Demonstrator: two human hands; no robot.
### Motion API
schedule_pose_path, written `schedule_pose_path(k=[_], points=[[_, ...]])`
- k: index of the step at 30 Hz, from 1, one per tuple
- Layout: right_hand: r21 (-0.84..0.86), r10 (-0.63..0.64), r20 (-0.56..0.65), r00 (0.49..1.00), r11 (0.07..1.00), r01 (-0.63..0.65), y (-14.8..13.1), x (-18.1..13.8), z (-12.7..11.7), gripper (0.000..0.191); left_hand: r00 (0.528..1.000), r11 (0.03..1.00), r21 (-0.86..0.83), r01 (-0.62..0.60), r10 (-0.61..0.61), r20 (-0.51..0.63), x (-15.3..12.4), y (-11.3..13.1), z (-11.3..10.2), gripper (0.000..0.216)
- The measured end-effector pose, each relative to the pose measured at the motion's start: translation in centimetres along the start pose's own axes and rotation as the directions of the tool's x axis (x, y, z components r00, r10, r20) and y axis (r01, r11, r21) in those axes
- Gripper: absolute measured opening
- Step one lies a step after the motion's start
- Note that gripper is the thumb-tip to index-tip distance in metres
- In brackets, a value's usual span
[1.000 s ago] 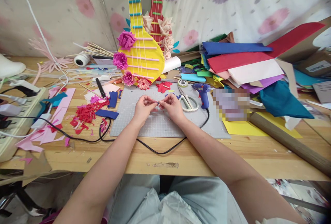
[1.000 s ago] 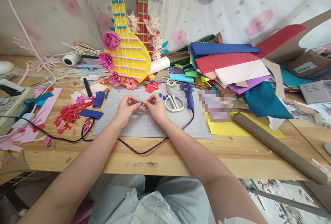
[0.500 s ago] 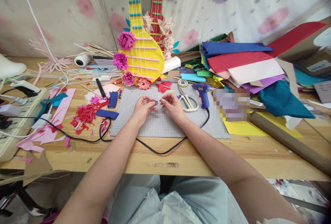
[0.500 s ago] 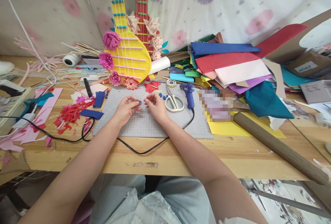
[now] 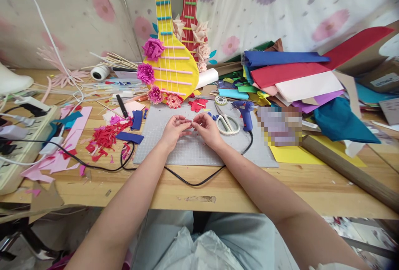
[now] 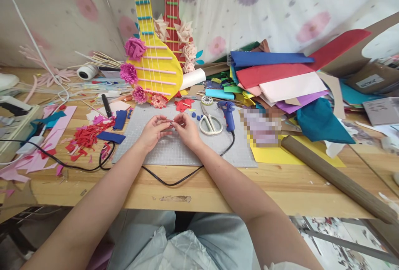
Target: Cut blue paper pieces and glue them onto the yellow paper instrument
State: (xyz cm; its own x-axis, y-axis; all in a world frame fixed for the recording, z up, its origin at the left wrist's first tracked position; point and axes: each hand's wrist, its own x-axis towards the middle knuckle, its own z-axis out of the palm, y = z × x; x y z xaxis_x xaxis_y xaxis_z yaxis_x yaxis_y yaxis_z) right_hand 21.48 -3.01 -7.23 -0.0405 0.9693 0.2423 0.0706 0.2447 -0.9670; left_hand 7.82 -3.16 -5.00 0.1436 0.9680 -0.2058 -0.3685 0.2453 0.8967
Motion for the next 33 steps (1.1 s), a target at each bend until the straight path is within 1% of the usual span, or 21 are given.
schedule_pose_path(k=[4,7,9,10,11,12,13,14,16,17,19,21,23,24,26,29,31,33], points=[[0.022,0.023,0.013,1.000,0.999,-0.024,0.1,-0.1,0.2,0.020,1.000,1.000,-0.002,-0.025,0.025,-0.019,0.2,-0.3,0.0,0.032],[0.027,0.030,0.029,0.999,0.999,-0.031,0.0,0.1,-0.1,0.020,0.998,0.999,-0.029,-0.019,0.018,-0.055,0.3,-0.2,0.0,0.032],[-0.043,0.043,0.015,0.999,0.998,-0.043,-0.4,0.4,-1.0,0.017,0.997,0.998,-0.060,-0.012,0.008,-0.080,0.3,-0.1,-0.1,0.031],[-0.120,0.054,-0.001,0.999,0.991,-0.054,-0.9,0.6,-1.7,0.014,0.996,0.997,-0.076,-0.006,-0.001,-0.091,0.3,0.0,-0.2,0.030],[-0.231,0.068,-0.027,0.997,0.970,-0.073,-1.4,0.7,-2.6,0.012,0.995,0.996,-0.090,0.003,-0.012,-0.100,0.3,0.1,-0.2,0.029],[-0.369,0.081,-0.044,0.996,0.925,-0.091,-2.0,0.9,-3.6,0.011,0.994,0.995,-0.102,0.012,-0.023,-0.108,0.3,0.2,-0.3,0.028],[-0.507,0.087,-0.084,0.993,0.854,-0.118,-2.6,0.9,-4.6,0.011,0.992,0.993,-0.112,0.023,-0.037,-0.118,0.3,0.3,-0.4,0.028],[-0.633,0.083,-0.135,0.987,0.759,-0.150,-3.3,0.9,-5.6,0.013,0.991,0.992,-0.121,0.035,-0.051,-0.126,0.3,0.4,-0.5,0.028],[-0.823,0.092,-0.196,0.976,0.526,-0.215,-4.2,0.6,-7.4,0.019,0.989,0.989,-0.138,0.053,-0.071,-0.130,0.3,0.5,-0.6,0.029],[-0.881,0.095,-0.205,0.974,0.416,-0.226,-4.3,0.3,-8.1,0.023,0.989,0.988,-0.146,0.057,-0.076,-0.125,0.3,0.6,-0.7,0.029],[-0.953,0.099,-0.173,0.980,0.235,-0.192,-4.1,-0.2,-9.0,0.027,0.991,0.985,-0.160,0.062,-0.081,-0.111,0.3,0.6,-0.7,0.029],[-0.985,0.109,-0.121,0.987,0.110,-0.133,-3.3,-0.6,-9.2,0.030,0.991,0.983,-0.170,0.064,-0.082,-0.102,0.3,0.6,-0.8,0.028],[-0.994,0.145,-0.099,0.985,0.036,-0.105,-2.6,-0.7,-8.9,0.034,0.992,0.982,-0.179,0.063,-0.082,-0.100,0.3,0.6,-0.9,0.028],[-0.994,0.169,-0.101,0.980,0.022,-0.106,-2.3,-0.6,-8.6,0.037,0.992,0.981,-0.182,0.063,-0.081,-0.097,0.3,0.6,-0.9,0.028],[-0.992,0.214,-0.120,0.969,0.021,-0.127,-2.1,-0.4,-8.1,0.040,0.993,0.981,-0.185,0.063,-0.081,-0.089,0.3,0.6,-1.0,0.028],[-0.979,0.242,-0.173,0.955,0.068,-0.195,-2.7,-0.3,-8.1,0.035,0.994,0.980,-0.192,0.055,-0.071,-0.079,0.3,0.7,-1.1,0.027],[-0.954,0.255,-0.216,0.943,0.152,-0.259,-3.3,-0.5,-8.7,0.030,0.995,0.979,-0.201,0.041,-0.058,-0.078,0.3,0.7,-1.1,0.027],[-0.898,0.275,-0.235,0.932,0.305,-0.316,-3.7,-0.7,-9.6,0.028,0.995,0.978,-0.205,0.028,-0.047,-0.091,0.3,0.8,-1.1,0.029]])
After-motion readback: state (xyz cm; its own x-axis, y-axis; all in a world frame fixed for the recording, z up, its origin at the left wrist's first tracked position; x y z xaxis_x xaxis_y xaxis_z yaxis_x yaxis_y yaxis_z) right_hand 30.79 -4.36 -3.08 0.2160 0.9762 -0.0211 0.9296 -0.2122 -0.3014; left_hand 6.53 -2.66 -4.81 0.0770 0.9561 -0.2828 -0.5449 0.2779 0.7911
